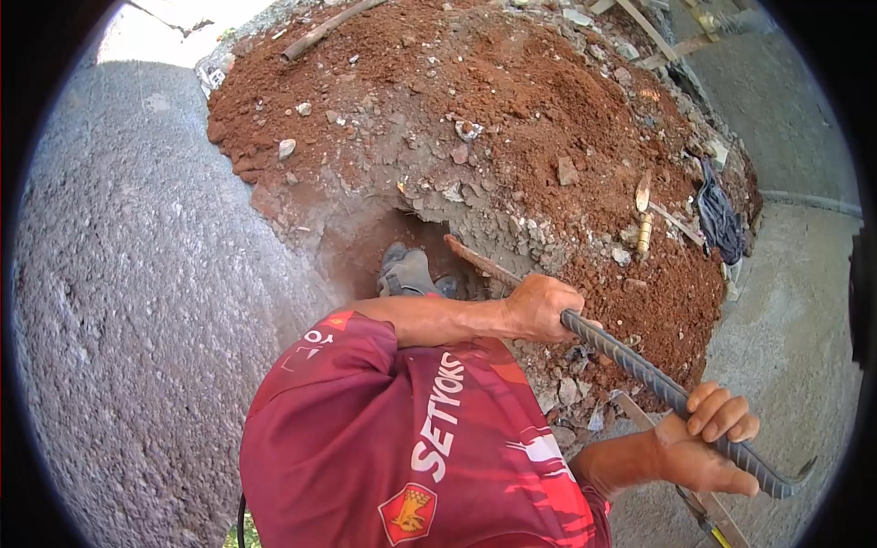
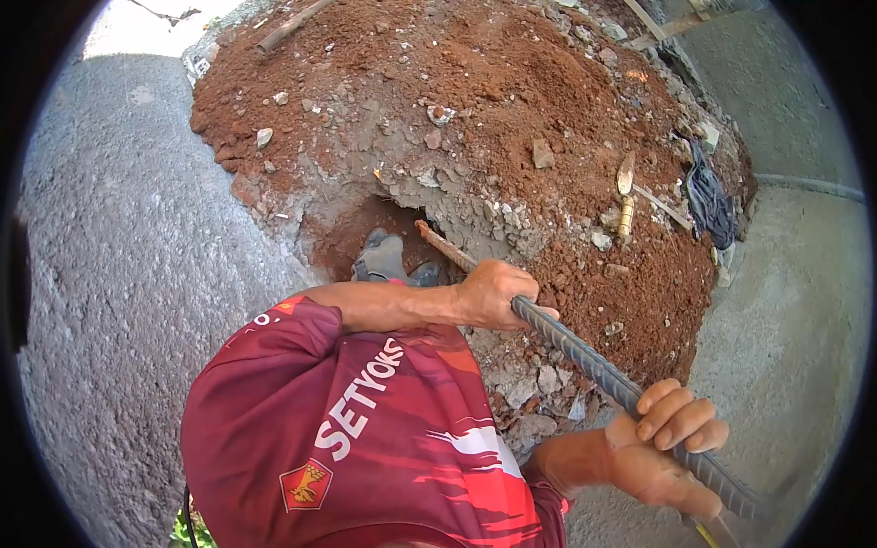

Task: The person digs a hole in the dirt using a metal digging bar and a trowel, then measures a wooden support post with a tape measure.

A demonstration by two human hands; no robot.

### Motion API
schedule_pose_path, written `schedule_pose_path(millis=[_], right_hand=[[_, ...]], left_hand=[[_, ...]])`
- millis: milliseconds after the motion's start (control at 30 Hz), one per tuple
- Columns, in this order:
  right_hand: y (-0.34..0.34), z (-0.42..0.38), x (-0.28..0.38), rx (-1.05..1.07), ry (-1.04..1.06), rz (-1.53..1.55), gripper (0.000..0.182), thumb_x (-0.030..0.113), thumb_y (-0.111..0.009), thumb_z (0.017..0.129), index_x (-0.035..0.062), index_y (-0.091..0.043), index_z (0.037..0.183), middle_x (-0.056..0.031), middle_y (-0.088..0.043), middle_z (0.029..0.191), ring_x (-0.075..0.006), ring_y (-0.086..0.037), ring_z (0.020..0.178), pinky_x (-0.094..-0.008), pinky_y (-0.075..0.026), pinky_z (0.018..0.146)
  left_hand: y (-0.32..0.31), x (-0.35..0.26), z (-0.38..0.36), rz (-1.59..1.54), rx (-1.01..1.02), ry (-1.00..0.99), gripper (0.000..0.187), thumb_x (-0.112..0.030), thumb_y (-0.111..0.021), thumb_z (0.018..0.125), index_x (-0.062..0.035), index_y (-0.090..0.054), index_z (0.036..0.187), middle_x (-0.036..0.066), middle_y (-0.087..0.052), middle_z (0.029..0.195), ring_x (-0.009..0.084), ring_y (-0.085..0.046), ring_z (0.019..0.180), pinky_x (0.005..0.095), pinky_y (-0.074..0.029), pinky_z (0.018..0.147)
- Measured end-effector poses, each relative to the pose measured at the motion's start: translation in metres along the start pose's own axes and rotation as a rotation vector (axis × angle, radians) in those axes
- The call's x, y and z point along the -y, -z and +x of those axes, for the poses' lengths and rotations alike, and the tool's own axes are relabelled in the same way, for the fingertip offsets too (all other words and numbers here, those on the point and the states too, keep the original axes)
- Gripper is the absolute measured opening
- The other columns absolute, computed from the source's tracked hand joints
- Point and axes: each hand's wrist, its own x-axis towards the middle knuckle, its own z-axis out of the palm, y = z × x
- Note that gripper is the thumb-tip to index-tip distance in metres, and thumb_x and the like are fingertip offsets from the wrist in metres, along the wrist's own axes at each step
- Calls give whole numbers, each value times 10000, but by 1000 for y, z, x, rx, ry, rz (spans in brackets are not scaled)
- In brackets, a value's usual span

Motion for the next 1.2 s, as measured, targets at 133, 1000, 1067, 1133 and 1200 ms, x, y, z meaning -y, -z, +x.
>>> schedule_pose_path(millis=[133, 1000, 1067, 1133, 1200], right_hand=[[12, 18, 32, 69, 26, 158, 640, 649, -660, 724, 51, -449, 808, -20, -400, 676, -98, -379, 502, -245, -327, 503], [-27, -52, -21, 345, -340, 318, 482, 513, -288, 986, 131, -385, 710, 0, -391, 502, -150, -344, 438, -319, -344, 533], [-33, -71, -29, 279, -383, 266, 482, 504, -302, 986, 122, -389, 704, -15, -394, 502, -163, -336, 463, -339, -344, 549], [-36, -88, -35, 260, -404, 237, 472, 483, -314, 989, 113, -399, 708, -29, -397, 501, -171, -344, 487, -344, -344, 558], [-33, -99, -41, 278, -418, 232, 462, 459, -303, 998, 113, -402, 708, -29, -396, 498, -165, -342, 475, -341, -350, 560]], left_hand=[[-6, 29, -19, 54, -149, 53, 542, -348, -725, 798, -71, -394, 470, 87, -402, 458, 276, -421, 389, 408, -305, 389], [36, 99, -69, -5, 378, 373, 378, -274, -666, 849, -26, -548, 588, 156, -468, 527, 302, -411, 471, 400, -381, 482], [36, 109, -80, -56, 396, 355, 371, -281, -658, 861, -21, -569, 612, 167, -454, 524, 281, -364, 478, 392, -378, 490], [39, 120, -90, -75, 515, 379, 298, -248, -649, 860, -35, -606, 657, 181, -478, 542, 293, -405, 486, 407, -395, 510], [39, 127, -99, -10, 617, 408, 182, -190, -679, 794, -46, -626, 696, 175, -537, 585, 306, -510, 535, 415, -426, 548]])
